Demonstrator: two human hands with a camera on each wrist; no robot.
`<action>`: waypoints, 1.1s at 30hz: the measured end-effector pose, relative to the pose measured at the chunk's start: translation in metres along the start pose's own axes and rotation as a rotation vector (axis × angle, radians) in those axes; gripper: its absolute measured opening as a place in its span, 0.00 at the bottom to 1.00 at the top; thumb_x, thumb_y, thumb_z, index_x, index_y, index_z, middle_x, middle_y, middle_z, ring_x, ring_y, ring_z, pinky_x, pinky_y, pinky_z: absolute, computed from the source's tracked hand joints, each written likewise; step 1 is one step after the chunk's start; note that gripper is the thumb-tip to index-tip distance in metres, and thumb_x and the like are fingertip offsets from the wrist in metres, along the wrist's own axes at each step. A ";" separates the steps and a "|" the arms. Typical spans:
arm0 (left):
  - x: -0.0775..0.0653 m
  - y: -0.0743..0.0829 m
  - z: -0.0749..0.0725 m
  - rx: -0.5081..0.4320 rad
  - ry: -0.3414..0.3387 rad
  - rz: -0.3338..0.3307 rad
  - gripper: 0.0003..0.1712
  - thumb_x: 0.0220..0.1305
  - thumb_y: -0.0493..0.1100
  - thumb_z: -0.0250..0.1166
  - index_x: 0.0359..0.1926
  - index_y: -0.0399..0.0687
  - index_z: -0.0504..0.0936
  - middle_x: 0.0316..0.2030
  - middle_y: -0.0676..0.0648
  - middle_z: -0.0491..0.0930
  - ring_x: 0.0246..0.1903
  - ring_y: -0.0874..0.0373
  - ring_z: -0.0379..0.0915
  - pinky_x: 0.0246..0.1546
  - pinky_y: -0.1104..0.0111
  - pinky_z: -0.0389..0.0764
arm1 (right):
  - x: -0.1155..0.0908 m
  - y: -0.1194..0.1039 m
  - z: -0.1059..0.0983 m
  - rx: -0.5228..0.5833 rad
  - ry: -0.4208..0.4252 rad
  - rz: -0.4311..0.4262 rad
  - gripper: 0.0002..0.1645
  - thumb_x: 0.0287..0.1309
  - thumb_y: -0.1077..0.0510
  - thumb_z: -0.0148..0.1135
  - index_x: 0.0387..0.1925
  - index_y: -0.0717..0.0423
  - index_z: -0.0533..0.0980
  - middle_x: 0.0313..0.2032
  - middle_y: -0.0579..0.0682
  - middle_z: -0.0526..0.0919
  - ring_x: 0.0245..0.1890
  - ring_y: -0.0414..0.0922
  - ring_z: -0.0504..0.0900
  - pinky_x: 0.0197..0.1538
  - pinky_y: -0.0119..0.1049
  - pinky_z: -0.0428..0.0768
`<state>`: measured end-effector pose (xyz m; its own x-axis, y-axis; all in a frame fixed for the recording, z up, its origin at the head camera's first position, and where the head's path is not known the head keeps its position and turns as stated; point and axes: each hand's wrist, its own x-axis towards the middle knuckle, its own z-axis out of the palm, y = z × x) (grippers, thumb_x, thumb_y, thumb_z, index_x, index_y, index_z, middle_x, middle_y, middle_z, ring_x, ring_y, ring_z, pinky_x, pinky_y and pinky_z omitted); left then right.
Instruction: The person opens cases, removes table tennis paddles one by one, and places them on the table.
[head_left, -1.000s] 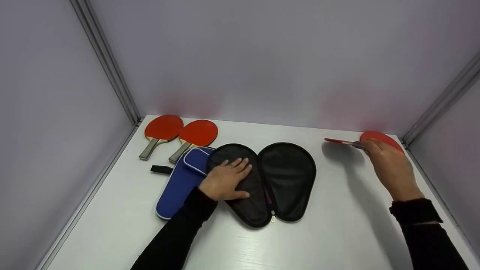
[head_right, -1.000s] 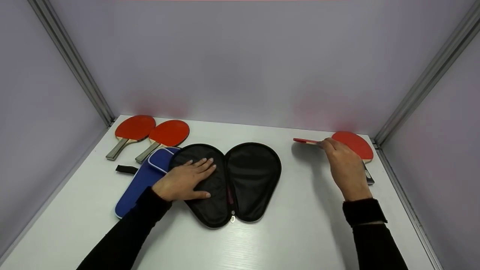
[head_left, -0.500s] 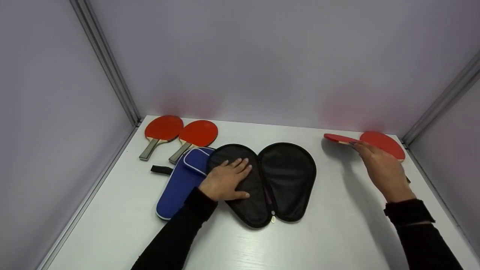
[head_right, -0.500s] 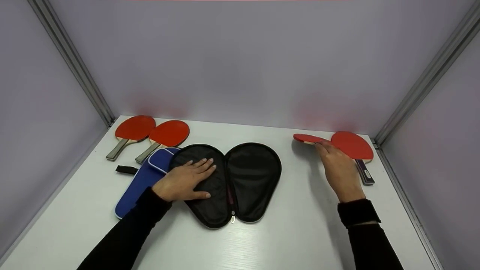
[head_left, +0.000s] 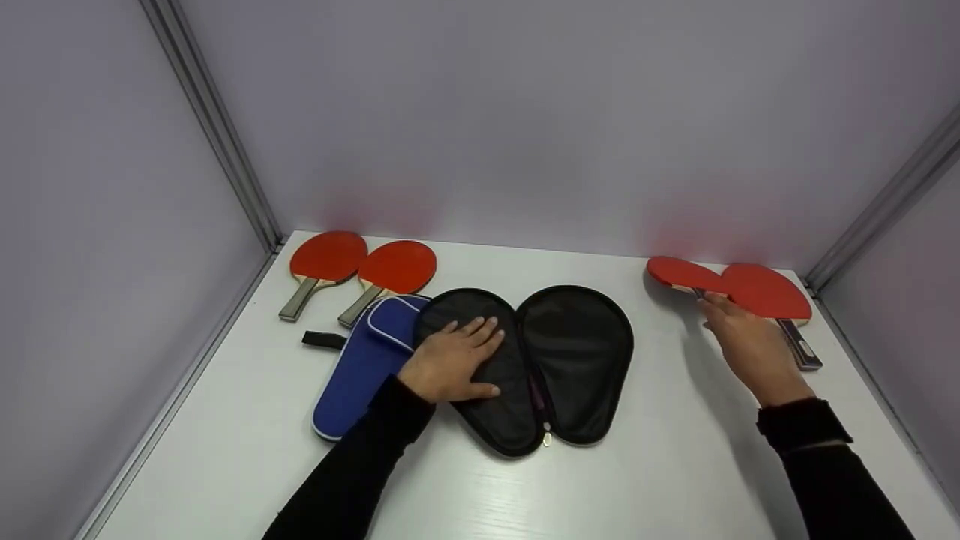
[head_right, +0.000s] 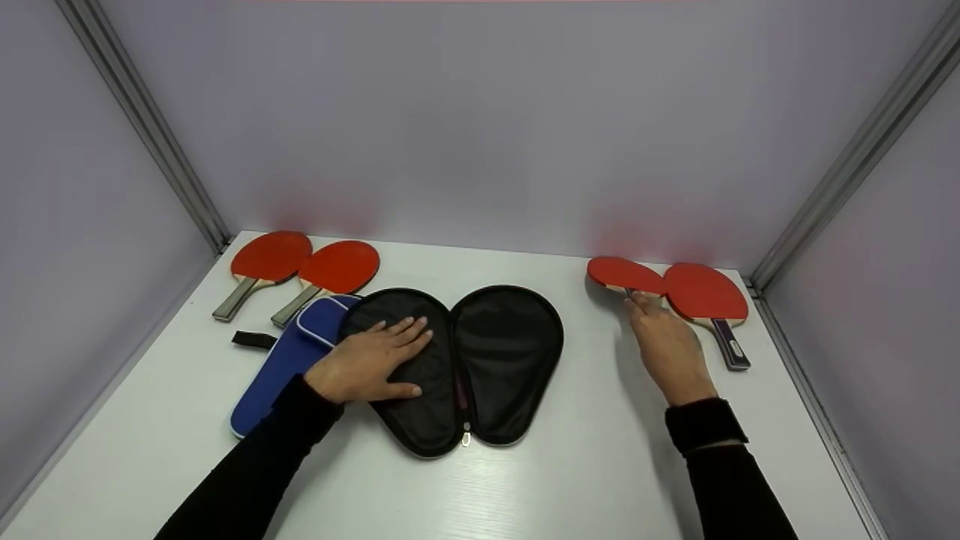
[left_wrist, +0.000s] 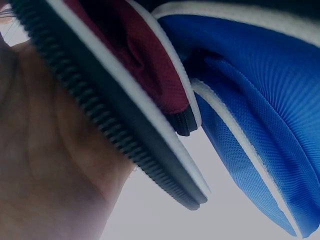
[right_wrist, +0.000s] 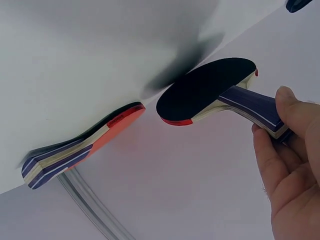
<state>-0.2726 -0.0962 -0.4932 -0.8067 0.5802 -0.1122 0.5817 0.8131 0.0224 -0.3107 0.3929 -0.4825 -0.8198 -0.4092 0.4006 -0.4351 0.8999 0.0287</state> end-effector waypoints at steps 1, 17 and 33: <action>0.000 0.000 0.000 -0.001 -0.001 0.000 0.55 0.84 0.74 0.66 0.95 0.50 0.61 0.96 0.44 0.57 0.95 0.46 0.55 0.96 0.44 0.63 | 0.000 0.000 0.002 -0.004 -0.015 0.001 0.27 0.68 0.73 0.79 0.67 0.71 0.83 0.66 0.76 0.89 0.63 0.74 0.92 0.51 0.70 0.95; 0.000 0.000 0.000 -0.005 -0.009 -0.007 0.55 0.84 0.74 0.65 0.96 0.51 0.60 0.96 0.45 0.55 0.96 0.46 0.54 0.96 0.44 0.61 | -0.004 0.008 0.026 0.001 -0.310 0.027 0.22 0.68 0.70 0.82 0.58 0.69 0.81 0.36 0.65 0.91 0.34 0.60 0.94 0.38 0.56 0.95; -0.001 -0.001 0.001 -0.022 0.009 0.001 0.55 0.84 0.73 0.66 0.95 0.50 0.61 0.96 0.44 0.56 0.95 0.46 0.55 0.95 0.44 0.63 | -0.009 0.019 0.028 0.055 -0.387 0.037 0.20 0.73 0.70 0.73 0.62 0.73 0.82 0.61 0.77 0.90 0.36 0.60 0.93 0.39 0.56 0.95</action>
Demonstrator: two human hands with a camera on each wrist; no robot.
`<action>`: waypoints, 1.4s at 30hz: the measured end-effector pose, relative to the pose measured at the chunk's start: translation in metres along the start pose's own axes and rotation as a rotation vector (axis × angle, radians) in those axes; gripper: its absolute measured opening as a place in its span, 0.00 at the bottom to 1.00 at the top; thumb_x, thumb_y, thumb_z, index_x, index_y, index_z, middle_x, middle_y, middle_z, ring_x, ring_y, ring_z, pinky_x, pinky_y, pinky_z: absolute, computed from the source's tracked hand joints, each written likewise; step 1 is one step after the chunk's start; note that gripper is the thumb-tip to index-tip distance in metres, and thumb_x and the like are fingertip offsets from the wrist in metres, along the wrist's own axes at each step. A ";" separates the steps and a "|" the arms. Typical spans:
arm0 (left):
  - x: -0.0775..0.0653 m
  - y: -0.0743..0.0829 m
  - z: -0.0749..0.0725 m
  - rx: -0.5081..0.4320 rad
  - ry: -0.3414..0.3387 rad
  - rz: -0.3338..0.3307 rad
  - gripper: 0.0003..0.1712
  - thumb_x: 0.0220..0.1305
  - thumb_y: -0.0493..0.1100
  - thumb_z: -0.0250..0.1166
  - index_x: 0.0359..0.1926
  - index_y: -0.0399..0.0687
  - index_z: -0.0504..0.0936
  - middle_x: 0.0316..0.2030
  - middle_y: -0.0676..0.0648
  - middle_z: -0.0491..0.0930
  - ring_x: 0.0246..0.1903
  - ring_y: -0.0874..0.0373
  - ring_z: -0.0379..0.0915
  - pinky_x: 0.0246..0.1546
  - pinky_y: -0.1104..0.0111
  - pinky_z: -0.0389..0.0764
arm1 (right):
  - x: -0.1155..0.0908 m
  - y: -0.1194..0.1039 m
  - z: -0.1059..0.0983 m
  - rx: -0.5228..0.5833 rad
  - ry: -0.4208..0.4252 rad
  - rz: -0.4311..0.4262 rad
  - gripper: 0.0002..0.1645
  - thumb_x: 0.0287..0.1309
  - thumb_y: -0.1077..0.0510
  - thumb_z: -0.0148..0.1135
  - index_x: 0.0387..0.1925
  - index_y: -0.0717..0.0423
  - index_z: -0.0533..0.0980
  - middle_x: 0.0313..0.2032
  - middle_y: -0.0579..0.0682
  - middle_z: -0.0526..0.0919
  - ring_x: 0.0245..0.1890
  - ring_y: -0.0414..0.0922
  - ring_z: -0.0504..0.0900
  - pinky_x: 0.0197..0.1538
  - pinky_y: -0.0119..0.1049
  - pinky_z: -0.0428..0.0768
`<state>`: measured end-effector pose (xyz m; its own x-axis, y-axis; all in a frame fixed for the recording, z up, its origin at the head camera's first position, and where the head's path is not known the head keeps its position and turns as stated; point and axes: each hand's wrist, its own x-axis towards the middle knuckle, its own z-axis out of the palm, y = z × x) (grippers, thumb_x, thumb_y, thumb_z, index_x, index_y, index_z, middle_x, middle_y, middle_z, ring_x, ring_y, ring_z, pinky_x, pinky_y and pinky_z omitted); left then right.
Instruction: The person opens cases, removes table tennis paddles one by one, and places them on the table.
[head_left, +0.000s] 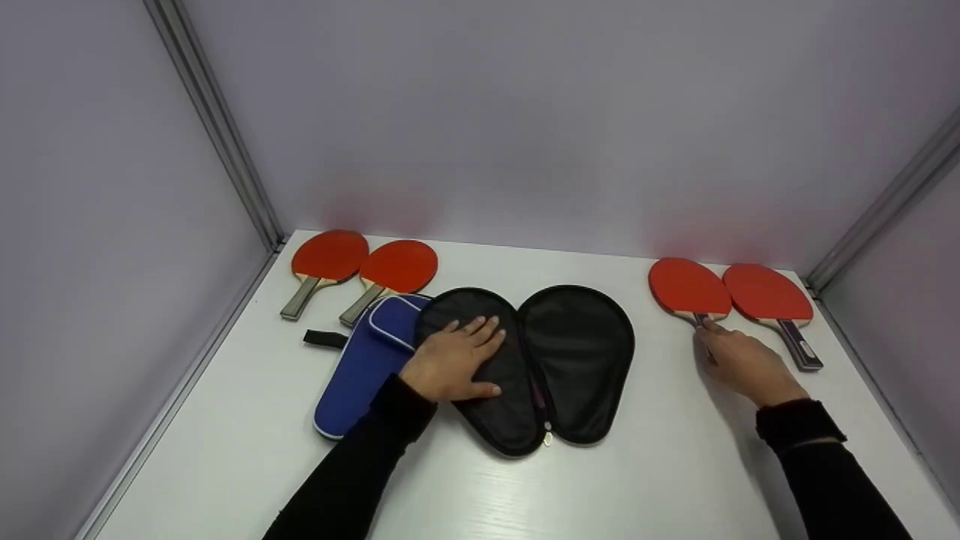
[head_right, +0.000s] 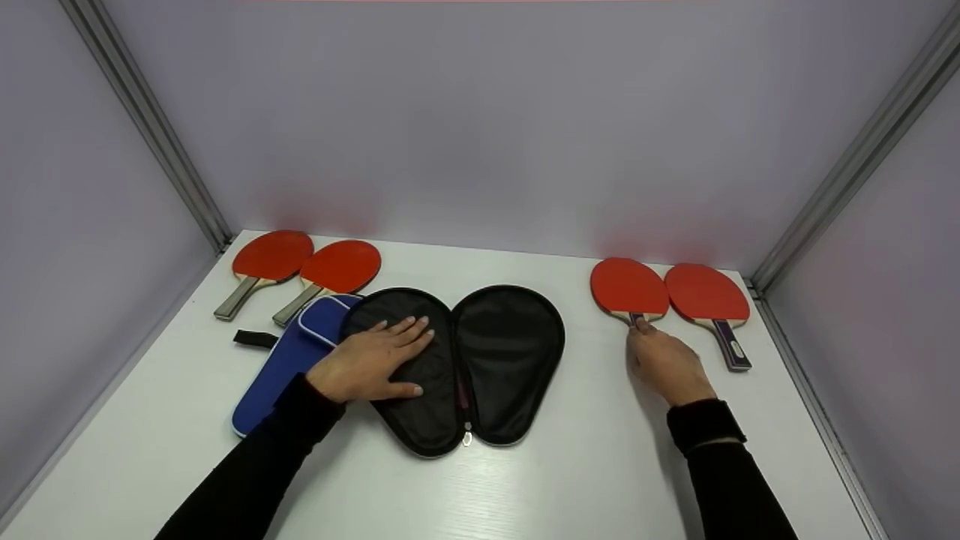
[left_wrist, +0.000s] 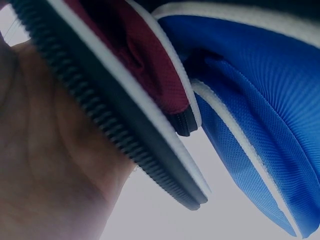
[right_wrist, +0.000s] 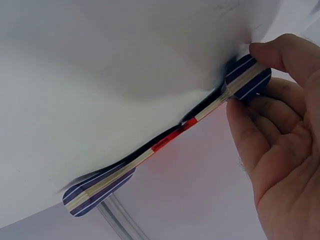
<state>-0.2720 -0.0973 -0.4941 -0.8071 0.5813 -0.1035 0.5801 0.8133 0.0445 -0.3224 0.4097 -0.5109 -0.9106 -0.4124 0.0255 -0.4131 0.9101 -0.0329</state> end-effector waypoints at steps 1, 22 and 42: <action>0.000 0.000 0.000 0.000 -0.001 -0.001 0.55 0.84 0.73 0.66 0.95 0.50 0.61 0.96 0.44 0.56 0.95 0.46 0.55 0.95 0.44 0.63 | 0.000 0.000 -0.001 0.008 0.004 0.003 0.19 0.73 0.69 0.72 0.62 0.72 0.82 0.59 0.76 0.91 0.35 0.57 0.93 0.39 0.56 0.95; 0.002 -0.001 0.001 0.011 0.002 0.001 0.55 0.84 0.72 0.67 0.95 0.49 0.62 0.95 0.44 0.57 0.95 0.46 0.56 0.95 0.43 0.64 | 0.010 -0.082 -0.010 -0.024 0.232 -0.164 0.34 0.74 0.57 0.81 0.75 0.66 0.83 0.73 0.67 0.89 0.66 0.65 0.94 0.57 0.60 0.97; 0.000 -0.002 -0.006 0.014 0.012 0.024 0.52 0.85 0.71 0.66 0.94 0.48 0.65 0.94 0.43 0.60 0.95 0.45 0.57 0.95 0.45 0.65 | 0.015 -0.131 0.007 0.107 -0.103 -0.233 0.37 0.81 0.47 0.76 0.80 0.61 0.81 0.80 0.65 0.83 0.81 0.66 0.83 0.74 0.62 0.89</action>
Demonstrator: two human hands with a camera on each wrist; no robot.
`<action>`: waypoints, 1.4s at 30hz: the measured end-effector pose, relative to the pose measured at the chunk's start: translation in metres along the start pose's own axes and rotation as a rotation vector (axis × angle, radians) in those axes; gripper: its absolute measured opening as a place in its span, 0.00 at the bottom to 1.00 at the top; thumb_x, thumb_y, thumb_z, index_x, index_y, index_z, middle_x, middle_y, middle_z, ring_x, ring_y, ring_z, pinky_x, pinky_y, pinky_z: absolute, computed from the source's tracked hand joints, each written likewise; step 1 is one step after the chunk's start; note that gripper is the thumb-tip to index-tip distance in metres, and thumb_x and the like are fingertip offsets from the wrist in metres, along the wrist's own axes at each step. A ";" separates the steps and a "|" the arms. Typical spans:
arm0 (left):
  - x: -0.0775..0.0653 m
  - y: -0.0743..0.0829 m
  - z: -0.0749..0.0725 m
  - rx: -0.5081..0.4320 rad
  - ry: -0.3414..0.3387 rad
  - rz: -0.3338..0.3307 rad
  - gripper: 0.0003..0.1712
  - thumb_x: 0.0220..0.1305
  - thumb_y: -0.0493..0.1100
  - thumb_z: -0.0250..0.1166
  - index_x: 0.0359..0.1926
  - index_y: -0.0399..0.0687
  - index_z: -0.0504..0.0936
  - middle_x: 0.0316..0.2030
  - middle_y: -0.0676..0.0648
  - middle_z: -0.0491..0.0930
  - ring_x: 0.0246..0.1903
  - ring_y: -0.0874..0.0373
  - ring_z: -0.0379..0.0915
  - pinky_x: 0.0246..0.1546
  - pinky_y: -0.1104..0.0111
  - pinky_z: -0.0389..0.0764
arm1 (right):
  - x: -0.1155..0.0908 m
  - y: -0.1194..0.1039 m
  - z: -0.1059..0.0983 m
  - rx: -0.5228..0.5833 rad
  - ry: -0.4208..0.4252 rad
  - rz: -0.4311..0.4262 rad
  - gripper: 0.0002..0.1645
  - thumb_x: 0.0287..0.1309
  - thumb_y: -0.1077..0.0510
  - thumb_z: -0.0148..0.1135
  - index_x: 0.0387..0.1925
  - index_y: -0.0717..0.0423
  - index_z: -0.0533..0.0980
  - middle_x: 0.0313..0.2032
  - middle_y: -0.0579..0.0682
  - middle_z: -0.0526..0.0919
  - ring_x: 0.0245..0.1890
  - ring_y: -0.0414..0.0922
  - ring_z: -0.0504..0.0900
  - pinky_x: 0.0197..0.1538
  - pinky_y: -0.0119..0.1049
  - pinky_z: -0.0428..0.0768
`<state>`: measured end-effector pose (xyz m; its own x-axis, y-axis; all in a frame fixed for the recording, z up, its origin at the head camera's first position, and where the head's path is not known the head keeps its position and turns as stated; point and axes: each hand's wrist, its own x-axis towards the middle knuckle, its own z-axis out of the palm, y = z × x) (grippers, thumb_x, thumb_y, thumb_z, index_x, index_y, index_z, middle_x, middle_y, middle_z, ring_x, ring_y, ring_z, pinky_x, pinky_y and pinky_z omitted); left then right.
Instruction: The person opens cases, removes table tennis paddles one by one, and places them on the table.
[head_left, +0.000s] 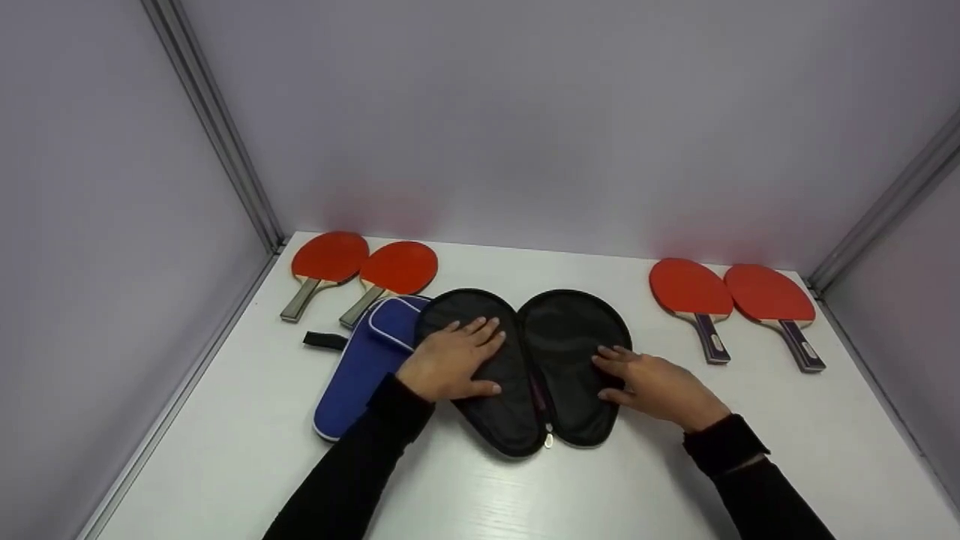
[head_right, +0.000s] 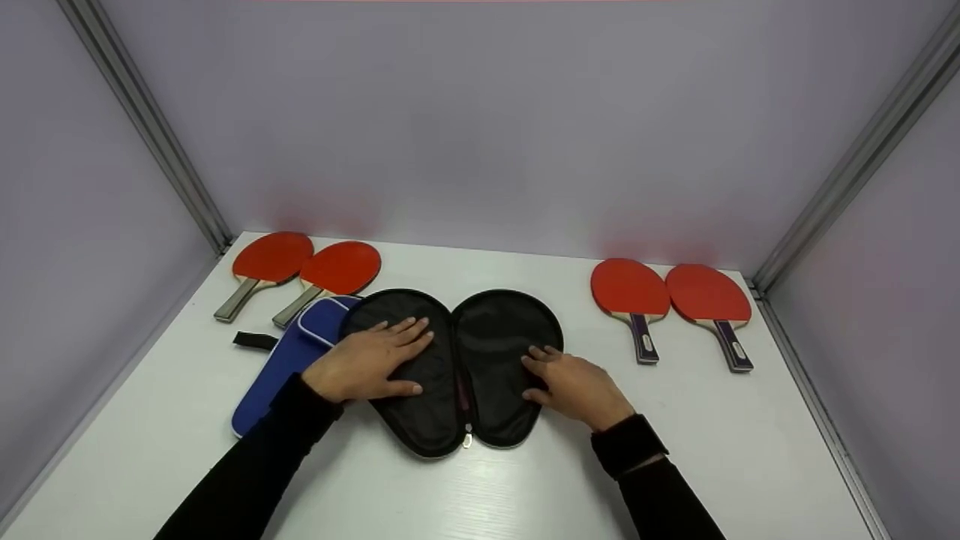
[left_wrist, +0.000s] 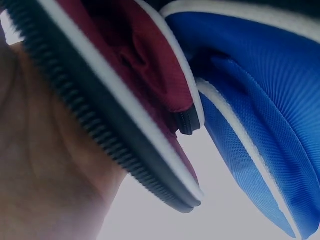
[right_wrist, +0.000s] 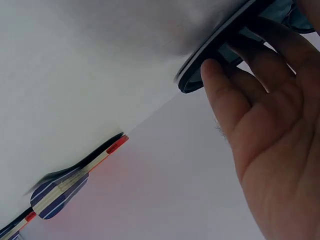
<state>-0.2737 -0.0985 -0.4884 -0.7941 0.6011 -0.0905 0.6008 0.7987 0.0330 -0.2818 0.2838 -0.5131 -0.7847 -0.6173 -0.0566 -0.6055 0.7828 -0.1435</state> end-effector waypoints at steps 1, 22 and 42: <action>0.000 0.000 -0.001 -0.002 0.002 0.002 0.52 0.85 0.71 0.66 0.94 0.48 0.65 0.94 0.43 0.61 0.94 0.46 0.58 0.95 0.45 0.65 | 0.000 0.000 0.001 0.012 -0.007 0.011 0.37 0.82 0.47 0.75 0.81 0.61 0.80 0.81 0.66 0.82 0.81 0.67 0.82 0.75 0.63 0.89; -0.034 -0.047 -0.042 -0.070 0.117 -0.274 0.45 0.91 0.59 0.62 0.91 0.34 0.65 0.91 0.34 0.66 0.91 0.40 0.64 0.93 0.41 0.67 | -0.006 0.011 0.001 -0.070 0.134 0.032 0.31 0.81 0.52 0.75 0.73 0.69 0.84 0.72 0.69 0.89 0.71 0.66 0.91 0.68 0.61 0.93; -0.041 -0.050 -0.051 -0.191 0.141 -0.311 0.38 0.93 0.58 0.60 0.90 0.43 0.72 0.77 0.35 0.85 0.72 0.33 0.88 0.72 0.36 0.89 | -0.018 0.023 -0.004 -0.025 0.030 0.012 0.38 0.81 0.47 0.75 0.78 0.66 0.81 0.78 0.67 0.84 0.81 0.66 0.83 0.72 0.62 0.90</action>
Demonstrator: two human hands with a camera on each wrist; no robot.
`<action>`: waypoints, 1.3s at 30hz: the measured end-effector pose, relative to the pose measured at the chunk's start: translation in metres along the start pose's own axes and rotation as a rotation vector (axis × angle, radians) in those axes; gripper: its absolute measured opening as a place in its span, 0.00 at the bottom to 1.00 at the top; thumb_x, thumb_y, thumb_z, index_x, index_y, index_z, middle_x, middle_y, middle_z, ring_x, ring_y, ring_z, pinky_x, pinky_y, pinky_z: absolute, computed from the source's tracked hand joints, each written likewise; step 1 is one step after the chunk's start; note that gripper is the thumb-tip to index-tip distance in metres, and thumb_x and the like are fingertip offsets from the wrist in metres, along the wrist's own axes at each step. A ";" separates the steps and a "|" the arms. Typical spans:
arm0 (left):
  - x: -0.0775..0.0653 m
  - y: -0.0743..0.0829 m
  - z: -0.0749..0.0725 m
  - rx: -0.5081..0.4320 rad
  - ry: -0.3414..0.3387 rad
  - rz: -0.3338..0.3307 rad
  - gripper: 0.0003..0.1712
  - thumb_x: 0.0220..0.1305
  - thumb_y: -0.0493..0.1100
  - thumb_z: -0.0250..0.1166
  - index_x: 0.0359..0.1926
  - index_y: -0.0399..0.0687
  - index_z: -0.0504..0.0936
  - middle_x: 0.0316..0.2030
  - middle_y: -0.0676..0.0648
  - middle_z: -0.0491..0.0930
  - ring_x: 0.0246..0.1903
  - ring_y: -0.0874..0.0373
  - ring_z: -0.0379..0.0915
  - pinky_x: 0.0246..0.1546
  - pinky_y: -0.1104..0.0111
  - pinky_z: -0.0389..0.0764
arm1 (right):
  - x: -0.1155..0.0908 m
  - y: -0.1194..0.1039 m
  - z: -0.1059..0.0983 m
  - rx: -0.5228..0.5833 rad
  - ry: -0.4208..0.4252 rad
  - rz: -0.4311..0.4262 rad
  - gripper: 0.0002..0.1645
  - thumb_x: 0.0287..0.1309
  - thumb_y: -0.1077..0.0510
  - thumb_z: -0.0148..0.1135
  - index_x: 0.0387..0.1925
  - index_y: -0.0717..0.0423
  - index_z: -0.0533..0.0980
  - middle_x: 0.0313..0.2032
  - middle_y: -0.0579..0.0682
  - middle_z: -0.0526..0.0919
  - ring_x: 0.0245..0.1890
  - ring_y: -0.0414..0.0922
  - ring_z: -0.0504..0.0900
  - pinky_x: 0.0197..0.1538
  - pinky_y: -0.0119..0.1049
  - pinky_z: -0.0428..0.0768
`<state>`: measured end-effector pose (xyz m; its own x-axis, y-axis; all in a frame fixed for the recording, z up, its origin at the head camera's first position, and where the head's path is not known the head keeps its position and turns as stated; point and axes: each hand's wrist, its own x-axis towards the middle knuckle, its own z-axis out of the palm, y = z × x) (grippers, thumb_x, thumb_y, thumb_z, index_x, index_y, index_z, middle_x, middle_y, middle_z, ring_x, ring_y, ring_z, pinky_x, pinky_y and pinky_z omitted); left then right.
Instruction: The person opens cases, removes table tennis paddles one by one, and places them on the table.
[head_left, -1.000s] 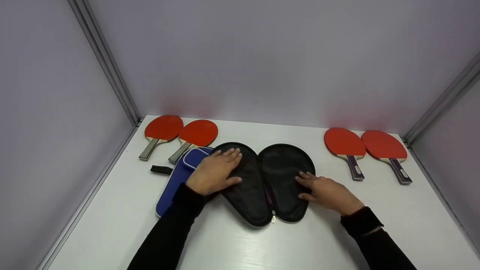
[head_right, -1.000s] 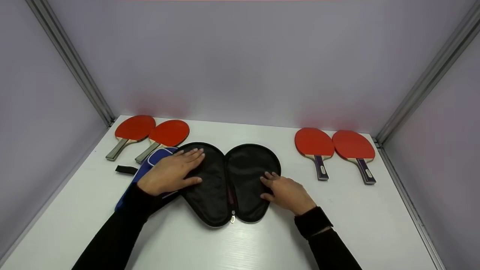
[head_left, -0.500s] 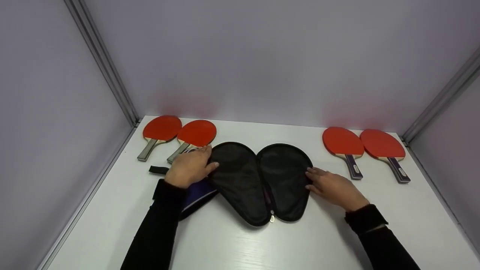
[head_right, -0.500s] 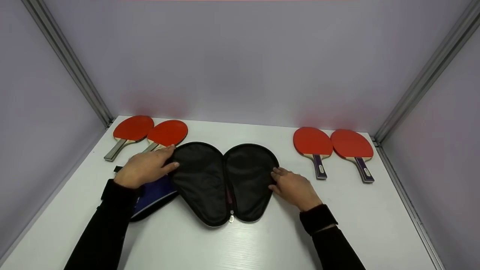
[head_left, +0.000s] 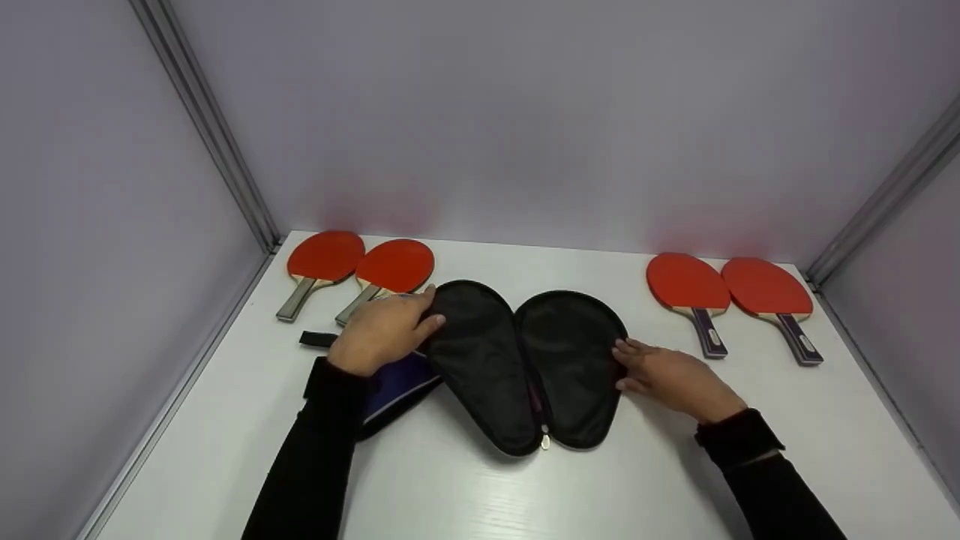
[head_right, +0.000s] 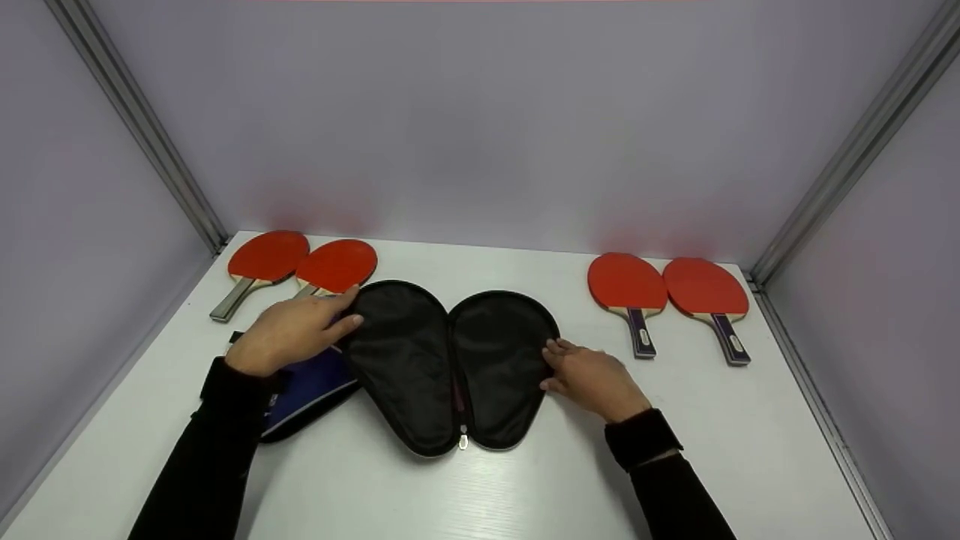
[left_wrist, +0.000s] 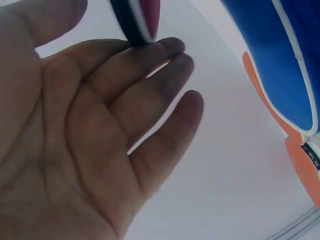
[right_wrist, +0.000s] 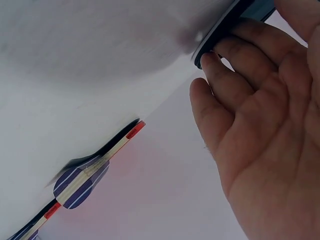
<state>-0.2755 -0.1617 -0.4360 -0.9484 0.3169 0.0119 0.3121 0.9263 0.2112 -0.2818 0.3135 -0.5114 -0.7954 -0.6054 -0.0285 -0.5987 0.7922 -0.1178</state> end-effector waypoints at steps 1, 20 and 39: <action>0.000 0.000 -0.001 -0.014 0.014 0.013 0.38 0.93 0.58 0.60 0.90 0.43 0.72 0.77 0.35 0.85 0.72 0.34 0.88 0.72 0.36 0.89 | -0.001 0.000 0.000 0.009 -0.001 0.000 0.38 0.79 0.47 0.76 0.78 0.66 0.81 0.78 0.67 0.84 0.81 0.66 0.83 0.73 0.62 0.90; 0.010 0.019 0.007 -0.348 0.116 0.244 0.39 0.97 0.63 0.49 0.95 0.55 0.60 0.88 0.44 0.71 0.87 0.44 0.71 0.90 0.45 0.73 | -0.001 -0.013 0.002 0.001 -0.014 -0.039 0.40 0.73 0.45 0.82 0.76 0.64 0.84 0.76 0.66 0.87 0.76 0.65 0.87 0.69 0.61 0.93; 0.025 0.056 0.048 -0.385 0.094 0.259 0.54 0.76 0.71 0.76 0.89 0.48 0.69 0.82 0.43 0.80 0.76 0.46 0.84 0.82 0.48 0.84 | 0.001 -0.029 -0.001 -0.001 -0.025 -0.022 0.40 0.73 0.44 0.82 0.77 0.61 0.84 0.77 0.62 0.86 0.78 0.61 0.87 0.70 0.61 0.92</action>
<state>-0.2793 -0.0924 -0.4713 -0.8487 0.4909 0.1968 0.5123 0.6705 0.5367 -0.2656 0.2897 -0.5072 -0.7797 -0.6241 -0.0505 -0.6158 0.7790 -0.1179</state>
